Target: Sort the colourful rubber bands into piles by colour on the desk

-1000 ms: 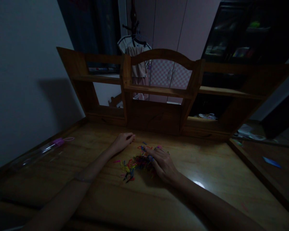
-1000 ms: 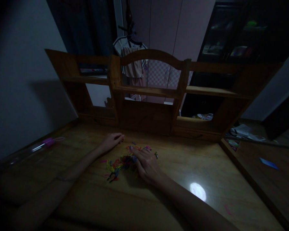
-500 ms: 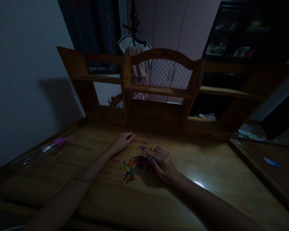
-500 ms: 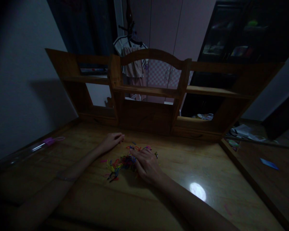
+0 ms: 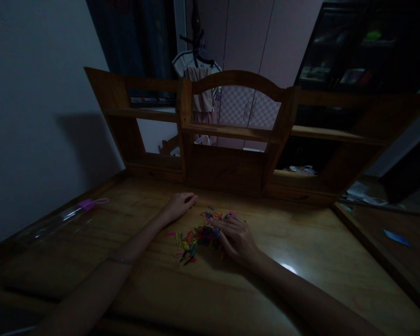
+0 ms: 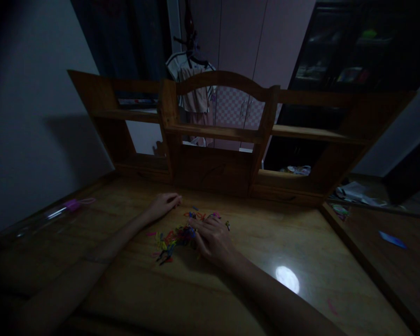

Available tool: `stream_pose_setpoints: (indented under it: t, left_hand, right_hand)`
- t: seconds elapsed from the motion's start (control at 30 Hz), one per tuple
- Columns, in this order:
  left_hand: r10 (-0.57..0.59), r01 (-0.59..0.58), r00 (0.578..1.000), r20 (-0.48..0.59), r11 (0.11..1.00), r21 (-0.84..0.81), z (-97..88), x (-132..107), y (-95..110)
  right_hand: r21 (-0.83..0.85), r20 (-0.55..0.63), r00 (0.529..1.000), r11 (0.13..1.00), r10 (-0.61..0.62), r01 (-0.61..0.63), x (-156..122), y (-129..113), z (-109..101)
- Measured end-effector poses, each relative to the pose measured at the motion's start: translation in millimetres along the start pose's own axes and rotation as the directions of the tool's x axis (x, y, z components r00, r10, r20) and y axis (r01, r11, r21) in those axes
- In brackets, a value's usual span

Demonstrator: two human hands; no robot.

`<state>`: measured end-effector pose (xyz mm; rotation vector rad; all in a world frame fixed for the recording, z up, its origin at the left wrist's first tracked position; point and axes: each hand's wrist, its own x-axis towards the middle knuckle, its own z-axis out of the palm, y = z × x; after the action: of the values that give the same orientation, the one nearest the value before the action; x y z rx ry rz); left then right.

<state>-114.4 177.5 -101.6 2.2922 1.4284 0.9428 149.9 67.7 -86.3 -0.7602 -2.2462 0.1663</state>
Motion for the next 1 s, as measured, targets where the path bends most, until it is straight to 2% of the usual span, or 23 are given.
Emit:
stream_pose_setpoints:
  t: [1.0]
  left_hand:
    - [0.006, -0.006, 1.000, 0.020, 1.000, 0.007, -1.3, -0.8, 1.0]
  right_hand:
    - [-0.010, 0.044, 0.998, 0.999, 0.035, -0.035, -1.1, -2.0, -1.1]
